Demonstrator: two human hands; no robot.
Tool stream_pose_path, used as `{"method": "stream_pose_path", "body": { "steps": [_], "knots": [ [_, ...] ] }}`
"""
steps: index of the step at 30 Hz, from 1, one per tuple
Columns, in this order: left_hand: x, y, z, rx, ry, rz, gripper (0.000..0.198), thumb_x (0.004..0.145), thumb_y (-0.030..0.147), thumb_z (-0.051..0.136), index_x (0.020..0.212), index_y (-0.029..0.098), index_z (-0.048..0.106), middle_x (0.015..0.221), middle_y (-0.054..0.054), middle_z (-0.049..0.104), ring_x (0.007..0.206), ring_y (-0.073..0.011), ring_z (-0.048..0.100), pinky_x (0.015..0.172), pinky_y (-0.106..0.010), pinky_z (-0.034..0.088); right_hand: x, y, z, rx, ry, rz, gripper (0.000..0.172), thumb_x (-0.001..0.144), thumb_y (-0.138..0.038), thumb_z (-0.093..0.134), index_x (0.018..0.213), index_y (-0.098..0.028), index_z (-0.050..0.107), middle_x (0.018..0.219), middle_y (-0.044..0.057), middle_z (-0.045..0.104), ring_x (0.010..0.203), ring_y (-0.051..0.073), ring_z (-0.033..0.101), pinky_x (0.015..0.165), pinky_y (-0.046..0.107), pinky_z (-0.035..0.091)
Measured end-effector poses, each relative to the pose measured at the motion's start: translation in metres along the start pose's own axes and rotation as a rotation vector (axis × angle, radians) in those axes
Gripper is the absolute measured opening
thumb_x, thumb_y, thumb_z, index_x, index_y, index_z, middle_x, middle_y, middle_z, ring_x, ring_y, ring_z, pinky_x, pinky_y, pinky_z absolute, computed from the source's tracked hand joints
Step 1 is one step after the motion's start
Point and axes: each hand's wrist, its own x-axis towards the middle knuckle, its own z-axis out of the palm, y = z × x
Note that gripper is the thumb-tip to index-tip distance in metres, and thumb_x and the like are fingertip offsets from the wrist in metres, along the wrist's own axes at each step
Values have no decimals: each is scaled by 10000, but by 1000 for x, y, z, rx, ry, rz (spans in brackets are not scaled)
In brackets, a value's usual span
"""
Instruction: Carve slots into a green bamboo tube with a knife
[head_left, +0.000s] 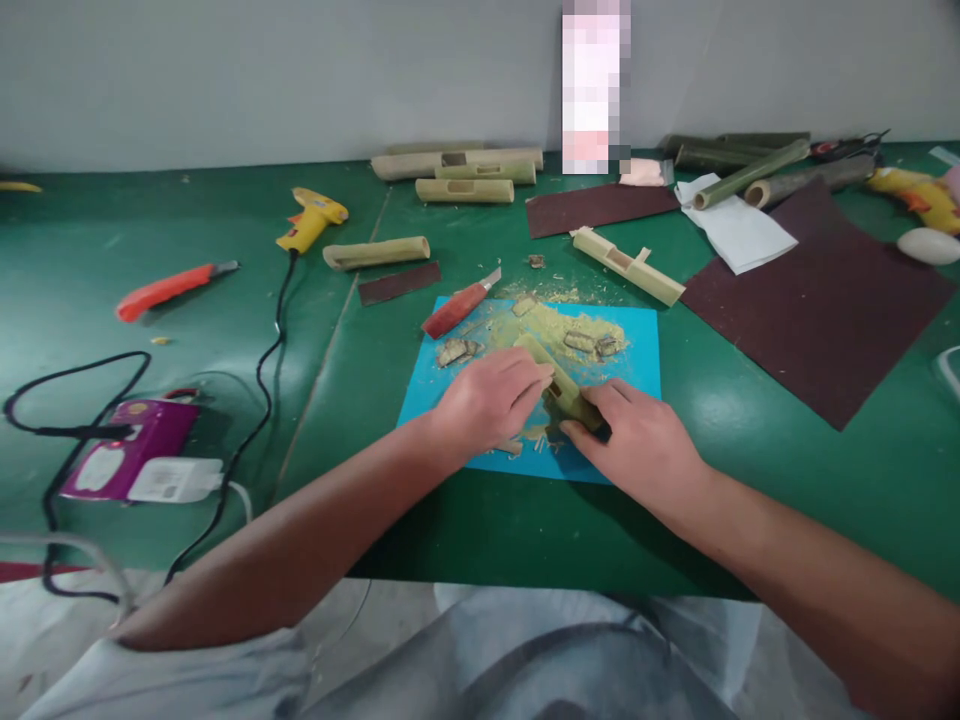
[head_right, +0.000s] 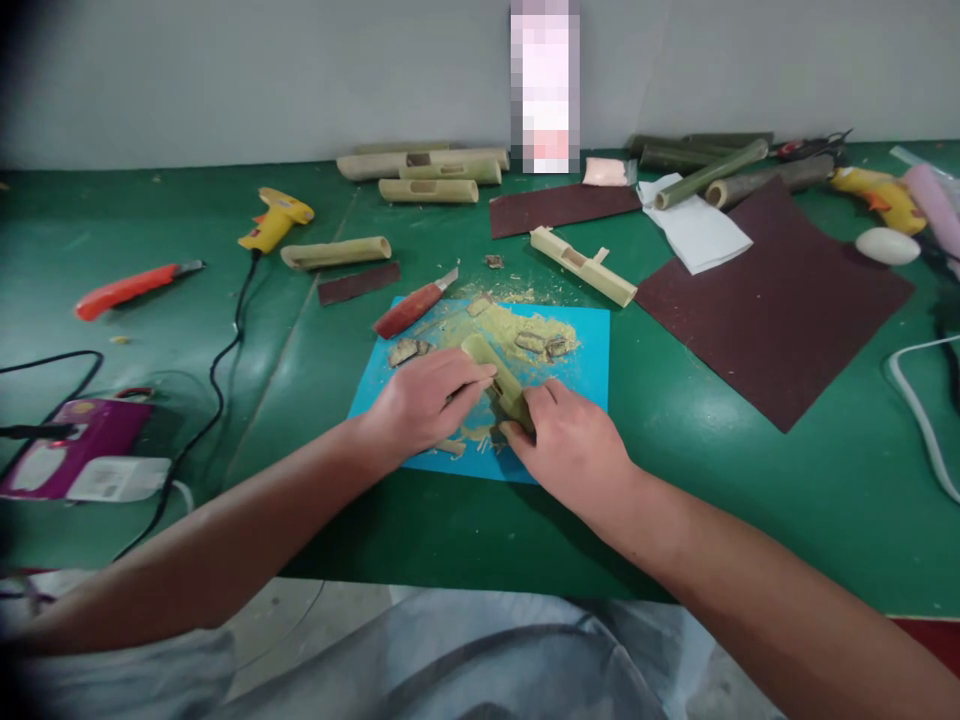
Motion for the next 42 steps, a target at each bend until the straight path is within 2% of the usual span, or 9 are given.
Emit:
{"method": "stream_pose_path", "body": {
  "steps": [11, 15, 18, 22, 25, 29, 33, 37, 42],
  "knots": [
    [2, 1, 2, -21, -66, 59, 333, 1035, 224, 403, 805, 167, 638, 702, -29, 597, 683, -150, 571, 634, -285, 473, 0, 2, 0, 19, -9, 0, 162, 911, -333, 582, 864, -191, 645, 832, 57, 657, 733, 181, 607, 610, 292, 396],
    [1, -1, 1, -24, 12, 10, 297, 1029, 222, 420, 859, 161, 656, 741, -45, 621, 719, -161, 589, 660, -295, 485, 0, 1, 0, 9, 4, -1, 188, 910, -364, 594, 852, -192, 642, 828, 61, 656, 724, 183, 603, 608, 295, 396],
    [1, 0, 1, -39, -67, 52, 328, 1035, 223, 421, 798, 162, 639, 718, -37, 607, 702, -150, 582, 653, -281, 482, 0, 1, 1, 1, -4, -7, 164, 910, -331, 588, 866, -185, 647, 826, 59, 654, 723, 183, 606, 603, 296, 390],
    [1, 1, 1, 11, -11, 24, 306, 1034, 222, 409, 857, 163, 651, 735, -40, 615, 720, -159, 580, 663, -292, 485, 1, 1, 1, -3, -15, 3, 188, 907, -356, 599, 867, -180, 651, 821, 59, 653, 723, 191, 610, 604, 303, 395],
    [1, 2, 1, -4, -92, 76, 333, 1036, 218, 392, 822, 167, 642, 719, -34, 602, 703, -153, 571, 660, -290, 483, 1, 1, 0, 0, -26, 0, 169, 910, -329, 591, 881, -176, 657, 841, 65, 661, 738, 192, 617, 612, 303, 400],
    [0, 1, 1, 10, 1, 33, 279, 1033, 226, 415, 916, 156, 659, 748, -42, 624, 711, -159, 577, 644, -291, 474, 1, 0, -2, 3, -35, 15, 187, 902, -358, 618, 877, -177, 660, 832, 60, 658, 732, 189, 615, 612, 299, 398],
    [0, 1, 0, -19, -80, 70, 302, 1033, 222, 421, 838, 160, 644, 725, -31, 610, 694, -148, 573, 638, -279, 465, 0, 0, -2, -2, -29, 10, 160, 905, -325, 606, 888, -176, 661, 846, 65, 666, 742, 187, 617, 608, 294, 391],
    [1, 1, -1, 8, -18, 7, 299, 1039, 229, 413, 865, 152, 644, 726, -30, 604, 705, -149, 575, 645, -276, 468, 0, 0, -1, -5, -31, 13, 189, 894, -356, 629, 883, -171, 661, 835, 66, 662, 736, 191, 614, 608, 295, 392],
    [2, 1, -1, -1, -52, 64, 338, 1045, 222, 395, 807, 152, 626, 706, -29, 588, 684, -149, 564, 632, -279, 461, 1, 0, -1, -6, -40, 12, 168, 900, -337, 617, 881, -175, 656, 846, 65, 660, 743, 187, 612, 614, 293, 390]
  ]
}}
